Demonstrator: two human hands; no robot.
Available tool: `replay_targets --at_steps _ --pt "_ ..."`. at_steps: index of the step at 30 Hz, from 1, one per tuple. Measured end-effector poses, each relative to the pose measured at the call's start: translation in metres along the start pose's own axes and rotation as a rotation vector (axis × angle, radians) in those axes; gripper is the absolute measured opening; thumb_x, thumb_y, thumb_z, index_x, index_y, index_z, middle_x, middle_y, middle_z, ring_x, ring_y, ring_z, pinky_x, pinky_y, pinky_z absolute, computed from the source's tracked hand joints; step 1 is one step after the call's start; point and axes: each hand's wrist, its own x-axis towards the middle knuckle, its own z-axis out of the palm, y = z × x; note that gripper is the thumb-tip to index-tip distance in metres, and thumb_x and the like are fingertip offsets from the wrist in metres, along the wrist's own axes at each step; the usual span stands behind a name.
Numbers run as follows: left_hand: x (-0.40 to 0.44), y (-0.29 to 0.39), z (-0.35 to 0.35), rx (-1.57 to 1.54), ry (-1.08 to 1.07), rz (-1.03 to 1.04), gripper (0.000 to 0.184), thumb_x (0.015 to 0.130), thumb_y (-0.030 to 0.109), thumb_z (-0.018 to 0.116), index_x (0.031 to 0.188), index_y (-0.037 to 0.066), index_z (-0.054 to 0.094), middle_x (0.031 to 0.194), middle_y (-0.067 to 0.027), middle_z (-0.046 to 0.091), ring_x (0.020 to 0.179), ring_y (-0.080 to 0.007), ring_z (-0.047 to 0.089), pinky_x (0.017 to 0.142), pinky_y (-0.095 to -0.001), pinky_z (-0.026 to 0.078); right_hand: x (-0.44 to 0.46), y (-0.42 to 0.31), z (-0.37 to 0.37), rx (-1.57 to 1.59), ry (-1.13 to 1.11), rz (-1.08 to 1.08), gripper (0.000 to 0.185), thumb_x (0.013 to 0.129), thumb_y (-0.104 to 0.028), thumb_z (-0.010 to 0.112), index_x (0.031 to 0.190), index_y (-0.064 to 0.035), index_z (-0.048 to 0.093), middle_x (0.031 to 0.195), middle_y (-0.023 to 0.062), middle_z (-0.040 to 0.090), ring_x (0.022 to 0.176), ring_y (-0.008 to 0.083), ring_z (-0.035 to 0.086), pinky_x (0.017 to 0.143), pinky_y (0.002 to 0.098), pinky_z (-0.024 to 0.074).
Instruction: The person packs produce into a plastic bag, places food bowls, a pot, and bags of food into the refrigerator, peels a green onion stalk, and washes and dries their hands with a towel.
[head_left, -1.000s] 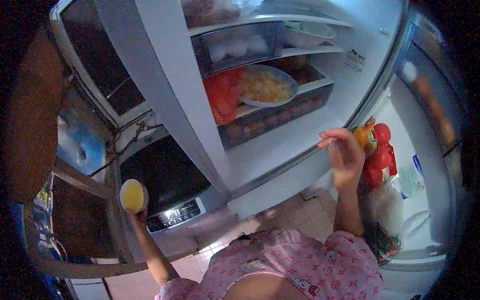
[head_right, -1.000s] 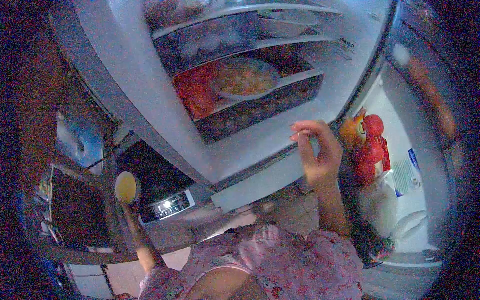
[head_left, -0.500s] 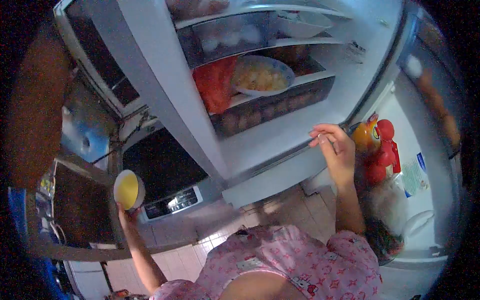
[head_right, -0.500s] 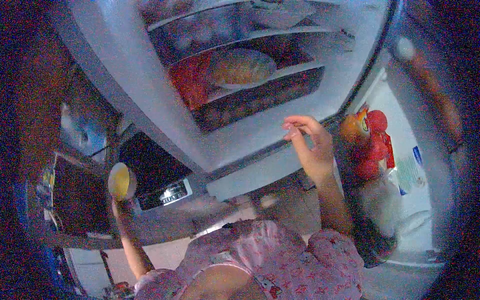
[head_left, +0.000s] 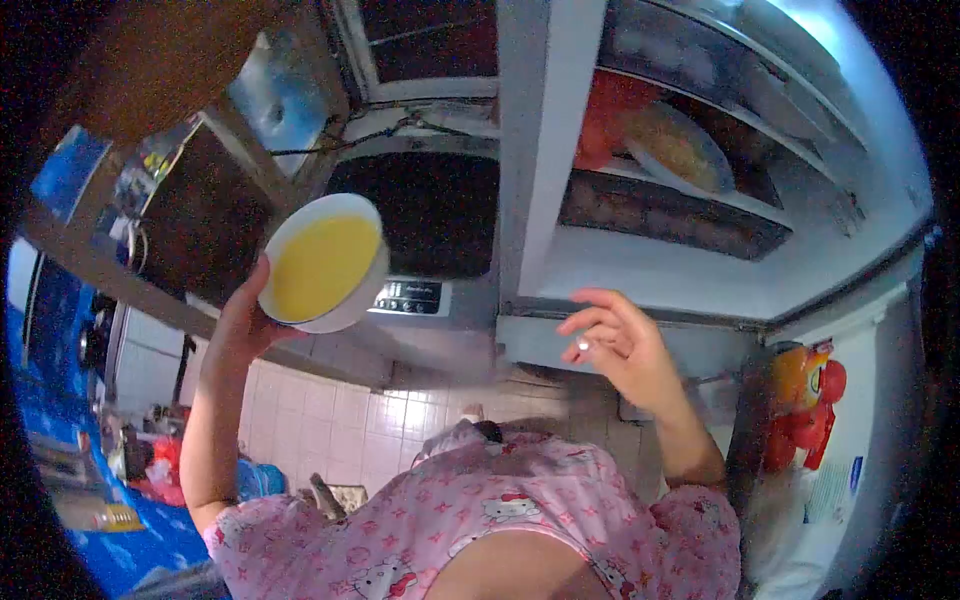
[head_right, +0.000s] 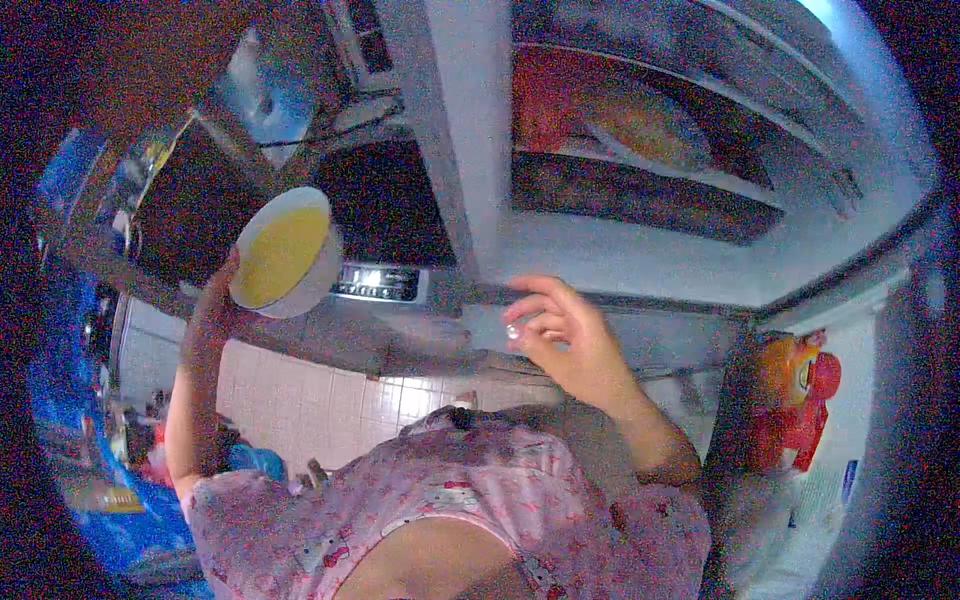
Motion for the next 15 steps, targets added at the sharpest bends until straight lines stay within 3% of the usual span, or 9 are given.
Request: replay_targets --at_steps 3,6,9,10,15 --pt "-0.032 0.008 0.032 0.027 -0.019 -0.011 0.064 0.084 0.052 0.047 0.125 0.004 0.040 0.114 -0.0139 0.054 0.093 -0.0228 0.060 0.065 -0.0354 0.056 -0.003 -0.006 -0.001 0.012 -0.127 0.037 0.055 0.078 -0.002 0.060 0.126 -0.0060 0.035 0.106 0.0098 0.055 0.084 0.0129 0.059 0.074 0.0246 0.0463" --pt "-0.045 0.010 0.044 -0.010 -0.052 -0.064 0.064 0.084 0.052 0.046 0.127 0.005 0.038 0.121 -0.0130 0.050 0.106 -0.0234 0.053 0.081 -0.0394 0.050 -0.005 -0.016 0.009 -0.058 -0.190 -0.038 0.075 0.073 -0.005 0.067 0.135 -0.0086 0.024 0.120 0.0133 0.048 0.094 0.0184 0.057 0.078 0.0284 0.0469" --pt "-0.068 0.019 0.066 0.026 -0.141 -0.071 0.064 0.086 0.051 0.043 0.129 0.005 0.036 0.126 -0.0122 0.046 0.114 -0.0233 0.047 0.091 -0.0391 0.043 -0.015 -0.026 0.025 -0.132 -0.165 -0.111 0.095 0.067 0.001 0.070 0.140 -0.0137 0.010 0.134 0.0160 0.033 0.106 0.0230 0.052 0.080 0.0323 0.0477" --pt "-0.076 0.022 0.076 0.053 -0.187 -0.063 0.063 0.087 0.051 0.042 0.129 0.004 0.036 0.127 -0.0120 0.045 0.116 -0.0232 0.046 0.094 -0.0384 0.040 -0.017 -0.027 0.026 -0.075 -0.222 -0.098 0.111 0.062 -0.007 0.077 0.140 -0.0177 -0.001 0.141 0.0175 0.019 0.114 0.0264 0.046 0.084 0.0370 0.0453" --pt "-0.098 0.033 0.127 0.048 -0.253 -0.086 0.058 0.090 0.048 0.035 0.129 0.005 0.036 0.125 -0.0127 0.047 0.112 -0.0240 0.049 0.093 -0.0384 0.042 -0.044 -0.043 0.028 -0.099 -0.126 -0.203 0.123 0.055 -0.019 0.084 0.140 -0.0149 -0.005 0.143 0.0178 0.012 0.119 0.0298 0.040 0.090 0.0418 0.0398"
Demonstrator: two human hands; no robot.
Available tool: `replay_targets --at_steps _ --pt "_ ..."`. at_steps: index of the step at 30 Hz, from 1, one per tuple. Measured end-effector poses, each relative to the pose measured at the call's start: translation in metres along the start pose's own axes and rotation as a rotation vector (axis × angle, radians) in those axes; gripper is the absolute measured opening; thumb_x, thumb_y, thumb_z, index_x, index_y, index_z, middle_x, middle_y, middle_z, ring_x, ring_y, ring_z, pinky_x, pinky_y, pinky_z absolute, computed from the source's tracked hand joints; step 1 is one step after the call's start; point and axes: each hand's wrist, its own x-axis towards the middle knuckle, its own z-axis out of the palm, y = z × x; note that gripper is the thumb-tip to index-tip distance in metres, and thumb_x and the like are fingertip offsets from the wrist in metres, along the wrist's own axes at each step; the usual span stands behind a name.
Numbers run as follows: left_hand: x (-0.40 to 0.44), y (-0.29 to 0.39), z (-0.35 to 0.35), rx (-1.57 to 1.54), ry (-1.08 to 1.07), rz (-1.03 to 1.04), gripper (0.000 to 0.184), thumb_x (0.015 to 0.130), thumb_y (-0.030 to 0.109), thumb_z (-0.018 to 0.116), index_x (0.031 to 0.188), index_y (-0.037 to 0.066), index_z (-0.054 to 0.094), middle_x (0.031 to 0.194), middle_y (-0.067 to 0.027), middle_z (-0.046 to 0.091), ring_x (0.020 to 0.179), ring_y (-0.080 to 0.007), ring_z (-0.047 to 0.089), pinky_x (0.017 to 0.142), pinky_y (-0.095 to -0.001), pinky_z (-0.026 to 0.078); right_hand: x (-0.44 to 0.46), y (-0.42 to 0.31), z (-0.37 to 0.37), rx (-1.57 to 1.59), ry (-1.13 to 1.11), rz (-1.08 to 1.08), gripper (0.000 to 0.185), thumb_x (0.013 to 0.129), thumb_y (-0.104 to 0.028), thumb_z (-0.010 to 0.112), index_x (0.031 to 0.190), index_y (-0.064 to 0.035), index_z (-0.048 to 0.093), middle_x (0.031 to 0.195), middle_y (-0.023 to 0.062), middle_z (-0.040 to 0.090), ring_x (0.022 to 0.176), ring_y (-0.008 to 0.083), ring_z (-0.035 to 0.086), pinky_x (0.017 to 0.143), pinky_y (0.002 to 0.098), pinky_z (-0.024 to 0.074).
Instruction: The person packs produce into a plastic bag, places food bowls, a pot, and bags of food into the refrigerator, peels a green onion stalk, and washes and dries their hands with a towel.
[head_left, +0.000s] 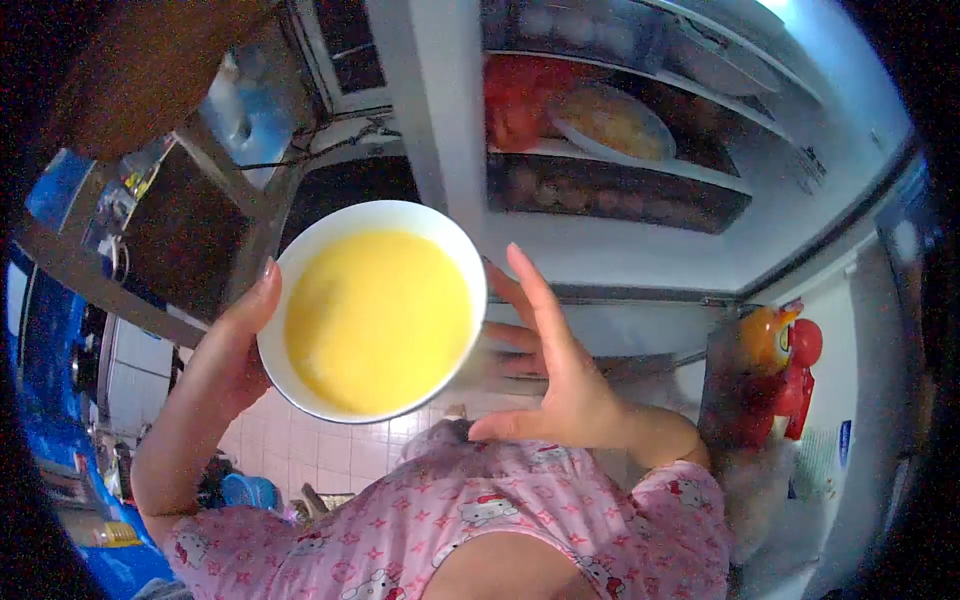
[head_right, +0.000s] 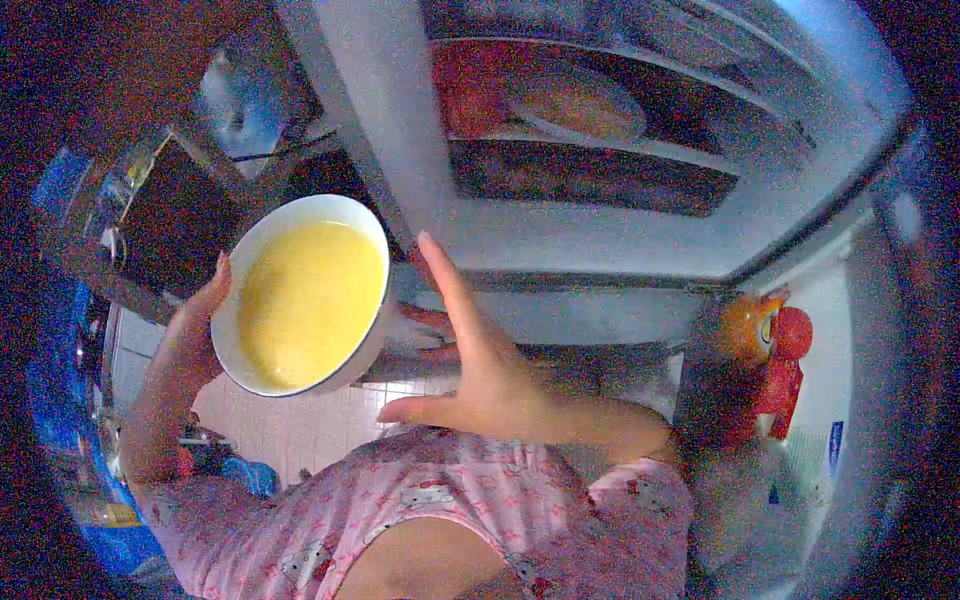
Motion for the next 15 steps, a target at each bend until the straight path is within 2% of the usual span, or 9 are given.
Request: replay_targets --at_steps 2,7,10,13,15 --pt "0.004 0.002 0.027 0.031 -0.041 -0.005 0.057 0.090 0.048 0.034 0.129 0.005 0.036 0.124 -0.0129 0.047 0.111 -0.0238 0.050 0.093 -0.0381 0.042 -0.010 -0.005 -0.009 -0.024 0.043 -0.027 0.122 0.056 -0.018 0.084 0.140 -0.0123 -0.005 0.143 0.0173 0.013 0.120 0.0287 0.040 0.090 0.0409 0.0401" --pt "0.006 0.023 0.077 0.113 -0.155 -0.037 0.059 0.090 0.049 0.036 0.129 0.005 0.035 0.124 -0.0119 0.048 0.109 -0.0217 0.052 0.089 -0.0357 0.046 -0.021 -0.021 -0.025 0.118 0.249 -0.039 0.107 0.058 -0.019 0.082 0.138 -0.0018 0.013 0.129 0.0141 0.039 0.114 0.0218 0.046 0.089 0.0329 0.0428" --pt "0.016 0.030 0.094 0.091 -0.127 -0.025 0.059 0.090 0.050 0.034 0.128 0.005 0.036 0.120 -0.0113 0.051 0.104 -0.0209 0.055 0.081 -0.0357 0.050 -0.022 -0.022 -0.040 0.050 0.306 -0.145 0.104 0.060 -0.017 0.081 0.137 -0.0009 0.014 0.129 0.0132 0.040 0.113 0.0220 0.047 0.088 0.0324 0.0438" --pt "0.032 0.041 0.099 0.138 -0.267 -0.003 0.061 0.086 0.053 0.039 0.127 0.008 0.039 0.122 -0.0116 0.050 0.105 -0.0228 0.055 0.083 -0.0402 0.048 -0.020 -0.035 -0.052 0.083 0.382 -0.180 0.097 0.062 -0.015 0.079 0.135 0.0011 0.019 0.126 0.0124 0.042 0.108 0.0198 0.051 0.085 0.0308 0.0461" --pt "0.034 0.055 0.110 0.184 -0.281 -0.006 0.060 0.087 0.053 0.038 0.126 0.008 0.041 0.119 -0.0111 0.053 0.102 -0.0220 0.057 0.079 -0.0383 0.050 -0.015 -0.041 -0.060 0.111 0.421 -0.218 0.094 0.062 -0.014 0.079 0.135 0.0014 0.022 0.125 0.0120 0.044 0.106 0.0187 0.052 0.083 0.0297 0.0470"
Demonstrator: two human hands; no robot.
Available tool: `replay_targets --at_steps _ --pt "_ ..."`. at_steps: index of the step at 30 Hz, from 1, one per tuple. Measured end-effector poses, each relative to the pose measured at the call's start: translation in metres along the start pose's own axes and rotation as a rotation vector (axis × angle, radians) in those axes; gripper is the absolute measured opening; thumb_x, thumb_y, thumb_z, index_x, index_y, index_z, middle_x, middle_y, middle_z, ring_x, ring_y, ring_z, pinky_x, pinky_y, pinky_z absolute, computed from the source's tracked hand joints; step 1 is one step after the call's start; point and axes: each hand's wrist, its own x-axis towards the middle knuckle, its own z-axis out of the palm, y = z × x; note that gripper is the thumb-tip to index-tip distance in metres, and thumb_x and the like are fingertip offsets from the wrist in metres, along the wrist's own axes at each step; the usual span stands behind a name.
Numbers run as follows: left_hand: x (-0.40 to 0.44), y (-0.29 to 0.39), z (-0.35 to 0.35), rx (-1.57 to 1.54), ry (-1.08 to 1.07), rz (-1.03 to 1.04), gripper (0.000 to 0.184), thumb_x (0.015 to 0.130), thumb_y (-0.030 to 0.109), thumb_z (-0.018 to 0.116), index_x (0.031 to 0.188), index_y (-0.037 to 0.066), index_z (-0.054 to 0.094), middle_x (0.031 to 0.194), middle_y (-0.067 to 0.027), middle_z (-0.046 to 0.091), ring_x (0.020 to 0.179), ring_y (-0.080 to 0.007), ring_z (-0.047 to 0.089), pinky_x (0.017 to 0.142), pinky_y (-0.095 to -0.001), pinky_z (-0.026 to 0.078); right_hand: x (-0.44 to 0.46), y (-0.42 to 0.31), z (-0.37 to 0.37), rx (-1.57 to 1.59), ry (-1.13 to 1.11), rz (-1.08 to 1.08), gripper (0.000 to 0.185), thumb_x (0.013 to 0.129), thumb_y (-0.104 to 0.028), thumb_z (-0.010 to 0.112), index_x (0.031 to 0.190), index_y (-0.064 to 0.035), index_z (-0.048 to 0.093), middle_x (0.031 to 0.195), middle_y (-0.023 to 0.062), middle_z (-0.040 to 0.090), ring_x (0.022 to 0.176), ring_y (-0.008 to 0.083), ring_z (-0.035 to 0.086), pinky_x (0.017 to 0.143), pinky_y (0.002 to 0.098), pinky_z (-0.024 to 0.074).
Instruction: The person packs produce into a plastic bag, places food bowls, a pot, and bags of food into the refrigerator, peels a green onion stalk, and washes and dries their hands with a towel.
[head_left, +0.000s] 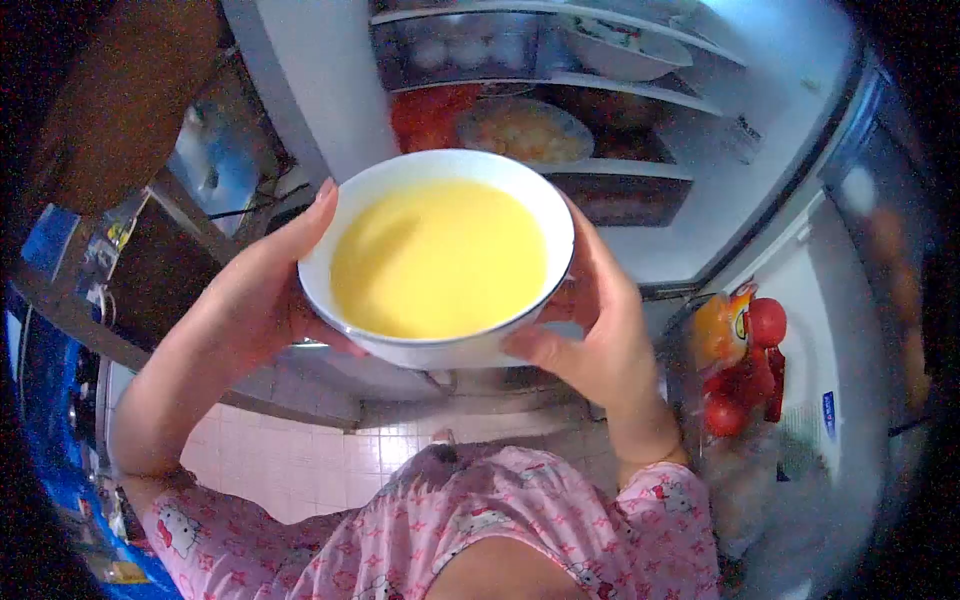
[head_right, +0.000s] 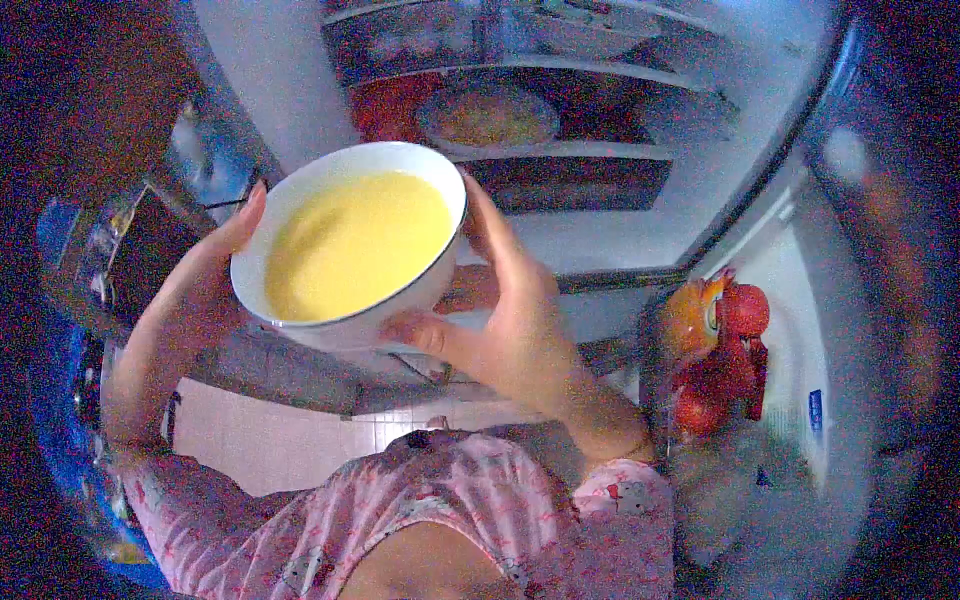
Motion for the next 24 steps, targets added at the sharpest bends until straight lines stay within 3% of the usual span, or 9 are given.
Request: replay_targets --at_steps 3,4,7,12,15,18,21,24 --pt "0.018 0.014 -0.001 0.031 -0.017 0.064 0.059 0.087 0.054 0.037 0.124 0.008 0.043 0.111 -0.0116 0.057 0.094 -0.0226 0.060 0.068 -0.0362 0.054 0.014 -0.008 -0.006 0.032 0.049 -0.074 0.092 0.062 -0.013 0.079 0.134 0.0015 0.025 0.122 0.0112 0.046 0.103 0.0173 0.053 0.080 0.0283 0.0478" --pt "0.023 0.020 0.004 0.020 0.000 0.091 0.060 0.086 0.055 0.038 0.123 0.008 0.044 0.106 -0.0121 0.059 0.089 -0.0239 0.062 0.063 -0.0376 0.056 0.018 -0.013 -0.015 -0.212 0.059 -0.094 0.086 0.062 -0.016 0.079 0.131 0.0024 0.031 0.118 0.0109 0.050 0.100 0.0164 0.054 0.080 0.0284 0.0476" --pt "0.039 0.043 0.011 0.018 -0.048 0.184 0.061 0.084 0.057 0.041 0.119 0.008 0.047 0.098 -0.0122 0.062 0.075 -0.0259 0.065 0.056 -0.0391 0.057 0.042 -0.029 -0.025 -0.147 0.052 -0.220 0.080 0.063 -0.019 0.079 0.127 0.0033 0.037 0.112 0.0107 0.053 0.098 0.0158 0.054 0.078 0.0281 0.0479" --pt "0.070 0.089 0.024 0.004 -0.121 0.219 0.060 0.083 0.057 0.044 0.117 0.007 0.048 0.100 -0.0128 0.061 0.086 -0.0274 0.062 0.063 -0.0429 0.056 0.072 -0.059 -0.048 -0.280 0.124 -0.317 0.056 0.073 -0.028 0.071 0.115 0.0017 0.049 0.098 0.0081 0.058 0.085 0.0143 0.057 0.064 0.0261 0.0517" --pt "0.084 0.113 0.041 0.000 -0.145 0.332 0.051 0.083 0.045 0.053 0.114 0.004 0.050 0.103 -0.0146 0.059 0.097 -0.0283 0.058 0.073 -0.0439 0.053 0.089 -0.075 -0.075 -0.330 0.135 -0.314 0.051 0.075 -0.032 0.068 0.112 0.0002 0.052 0.095 0.0073 0.059 0.080 0.0142 0.059 0.061 0.0246 0.0518" --pt "0.085 0.144 0.067 0.135 -0.020 0.293 0.064 0.082 0.056 0.045 0.117 0.003 0.042 0.116 -0.0164 0.046 0.102 -0.0296 0.052 0.078 -0.0496 0.051 0.111 -0.091 -0.094 -0.355 0.135 -0.309 0.050 0.077 -0.037 0.064 0.110 -0.0010 0.053 0.096 0.0076 0.058 0.072 0.0155 0.061 0.061 0.0242 0.0519" --pt "0.116 0.165 0.068 0.037 -0.127 0.378 0.064 0.085 0.056 0.036 0.123 0.004 0.035 0.117 -0.0182 0.045 0.103 -0.0366 0.050 0.080 -0.0573 0.047 0.132 -0.102 -0.114 -0.312 0.127 -0.292 0.051 0.077 -0.037 0.064 0.111 -0.0008 0.052 0.098 0.0083 0.058 0.073 0.0174 0.063 0.063 0.0261 0.0525" --pt "0.134 0.186 0.080 -0.002 0.046 0.239 0.061 0.089 0.052 0.032 0.126 0.004 0.031 0.124 -0.0218 0.036 0.105 -0.0430 0.047 0.079 -0.0541 0.049 0.157 -0.108 -0.133 -0.342 0.103 -0.263 0.053 0.078 -0.036 0.062 0.116 -0.0010 0.049 0.103 0.0099 0.057 0.077 0.0211 0.063 0.065 0.0285 0.0527"
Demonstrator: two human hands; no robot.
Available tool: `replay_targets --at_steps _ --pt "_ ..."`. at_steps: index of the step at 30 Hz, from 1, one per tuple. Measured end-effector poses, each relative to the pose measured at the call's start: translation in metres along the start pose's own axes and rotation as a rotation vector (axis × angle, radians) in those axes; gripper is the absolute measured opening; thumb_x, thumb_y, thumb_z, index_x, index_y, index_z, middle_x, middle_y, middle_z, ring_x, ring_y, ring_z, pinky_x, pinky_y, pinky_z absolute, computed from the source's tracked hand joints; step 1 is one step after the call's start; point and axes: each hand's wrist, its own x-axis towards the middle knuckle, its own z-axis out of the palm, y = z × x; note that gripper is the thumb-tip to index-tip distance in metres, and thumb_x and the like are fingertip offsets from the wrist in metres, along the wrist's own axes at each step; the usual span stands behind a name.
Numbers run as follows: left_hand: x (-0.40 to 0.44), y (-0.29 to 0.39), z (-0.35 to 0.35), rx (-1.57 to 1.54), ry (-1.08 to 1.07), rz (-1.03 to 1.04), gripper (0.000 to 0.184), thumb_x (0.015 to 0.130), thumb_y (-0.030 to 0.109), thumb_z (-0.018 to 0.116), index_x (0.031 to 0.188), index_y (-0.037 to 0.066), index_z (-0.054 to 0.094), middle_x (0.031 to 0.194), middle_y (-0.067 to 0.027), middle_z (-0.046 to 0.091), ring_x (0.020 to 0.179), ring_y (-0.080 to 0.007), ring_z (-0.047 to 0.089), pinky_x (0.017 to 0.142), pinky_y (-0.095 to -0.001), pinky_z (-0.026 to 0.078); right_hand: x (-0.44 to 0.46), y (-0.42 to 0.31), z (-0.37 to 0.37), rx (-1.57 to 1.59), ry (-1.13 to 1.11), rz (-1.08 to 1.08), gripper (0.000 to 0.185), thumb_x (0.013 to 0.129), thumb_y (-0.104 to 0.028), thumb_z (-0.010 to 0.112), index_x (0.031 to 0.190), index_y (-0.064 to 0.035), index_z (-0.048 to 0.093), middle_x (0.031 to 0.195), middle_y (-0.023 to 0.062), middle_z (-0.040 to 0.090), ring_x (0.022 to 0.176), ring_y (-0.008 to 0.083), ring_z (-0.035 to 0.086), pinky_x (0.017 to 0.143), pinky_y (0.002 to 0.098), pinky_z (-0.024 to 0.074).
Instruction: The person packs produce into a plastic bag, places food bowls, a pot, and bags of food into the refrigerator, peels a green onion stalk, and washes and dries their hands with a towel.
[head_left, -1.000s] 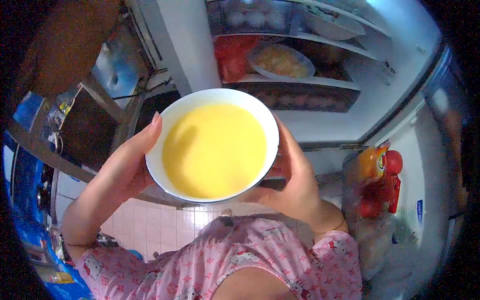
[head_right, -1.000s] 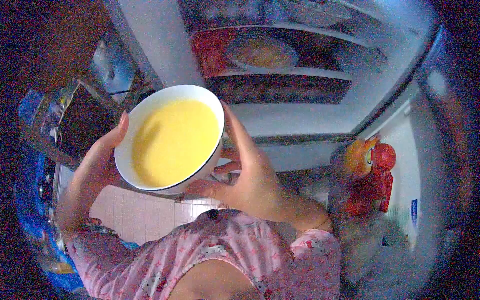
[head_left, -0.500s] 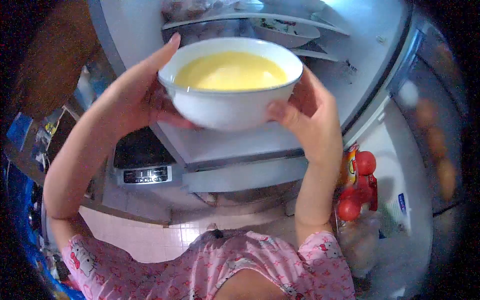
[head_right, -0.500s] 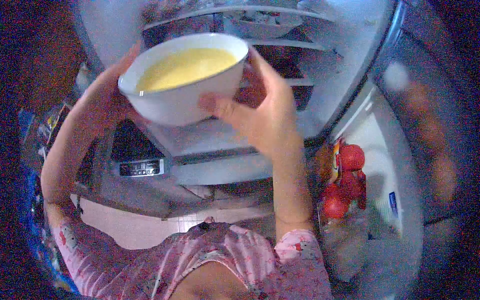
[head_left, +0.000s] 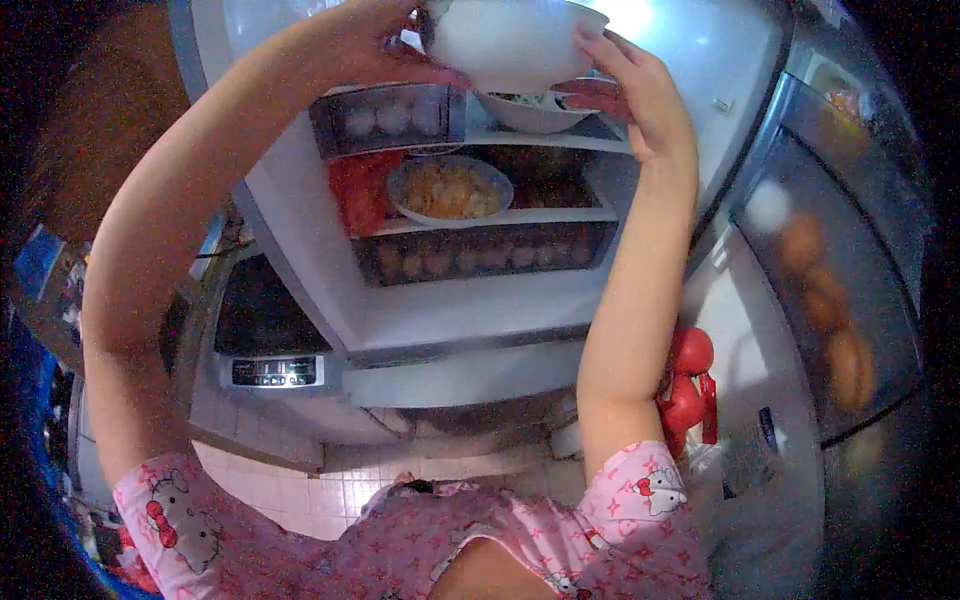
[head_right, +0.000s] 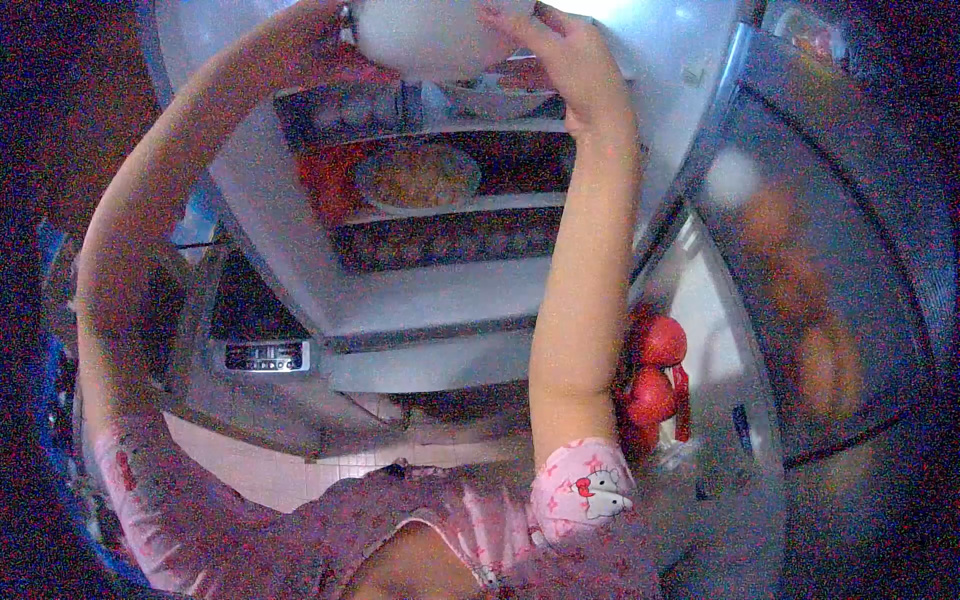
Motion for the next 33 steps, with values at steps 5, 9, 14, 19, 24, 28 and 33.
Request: replay_targets --at_steps 5,9,14,19,24,28,33 --pt "0.051 0.010 -0.003 0.044 -0.238 0.214 0.063 0.091 0.050 0.027 0.127 -0.002 0.028 0.126 -0.0263 0.032 0.102 -0.0448 0.049 0.079 -0.0508 0.050 0.032 0.019 -0.021 0.039 -0.035 -0.029 0.053 0.080 -0.033 0.060 0.120 -0.0013 0.047 0.107 0.0112 0.056 0.080 0.0245 0.063 0.067 0.0314 0.0523" --pt "0.091 0.016 -0.023 0.102 -0.351 0.262 0.066 0.091 0.050 0.026 0.125 -0.007 0.028 0.126 -0.0251 0.034 0.100 -0.0460 0.050 0.077 -0.0486 0.051 0.059 0.035 -0.033 0.096 -0.113 -0.023 0.050 0.081 -0.031 0.059 0.120 -0.0015 0.046 0.107 0.0109 0.056 0.081 0.0259 0.063 0.068 0.0328 0.0521" --pt "0.115 0.021 -0.008 0.077 -0.193 0.228 0.066 0.089 0.053 0.031 0.122 -0.003 0.035 0.124 -0.0249 0.037 0.099 -0.0463 0.050 0.071 -0.0492 0.052 0.078 0.050 -0.043 0.083 -0.186 0.051 0.048 0.082 -0.032 0.059 0.118 -0.0018 0.048 0.105 0.0103 0.058 0.083 0.0242 0.062 0.069 0.0331 0.0517" --pt "0.155 0.013 -0.024 0.022 -0.074 0.246 0.064 0.085 0.057 0.039 0.119 0.003 0.039 0.120 -0.0240 0.040 0.096 -0.0460 0.050 0.069 -0.0522 0.051 0.086 0.059 -0.030 -0.042 -0.125 0.087 0.052 0.080 -0.039 0.059 0.116 -0.0031 0.050 0.104 0.0103 0.059 0.085 0.0216 0.062 0.071 0.0322 0.0502" --pt "0.192 0.012 -0.052 0.110 -0.110 0.210 0.070 0.082 0.061 0.041 0.120 0.003 0.039 0.117 -0.0248 0.040 0.089 -0.0457 0.051 0.066 -0.0534 0.050 0.099 0.064 -0.030 -0.123 -0.199 0.117 0.056 0.078 -0.044 0.060 0.115 -0.0036 0.051 0.104 0.0091 0.059 0.091 0.0188 0.058 0.079 0.0304 0.0458" --pt "0.112 -0.006 -0.007 0.022 -0.009 0.498 0.060 0.087 0.047 0.043 0.125 0.001 0.035 0.099 -0.0272 0.051 0.077 -0.0406 0.056 0.058 -0.0480 0.051 0.103 0.067 -0.031 -0.132 -0.235 0.148 0.056 0.078 -0.044 0.060 0.115 -0.0031 0.051 0.104 0.0082 0.059 0.095 0.0180 0.056 0.082 0.0307 0.0437" --pt "0.160 0.011 -0.043 1.646 0.661 0.990 0.069 0.078 0.035 0.055 0.125 -0.009 0.030 0.063 -0.0203 0.057 0.061 -0.0342 0.058 0.054 -0.0440 0.047 0.102 0.068 -0.027 -0.122 -0.233 0.081 0.056 0.078 -0.042 0.061 0.116 -0.0024 0.051 0.105 0.0088 0.058 0.094 0.0202 0.056 0.082 0.0323 0.0457"
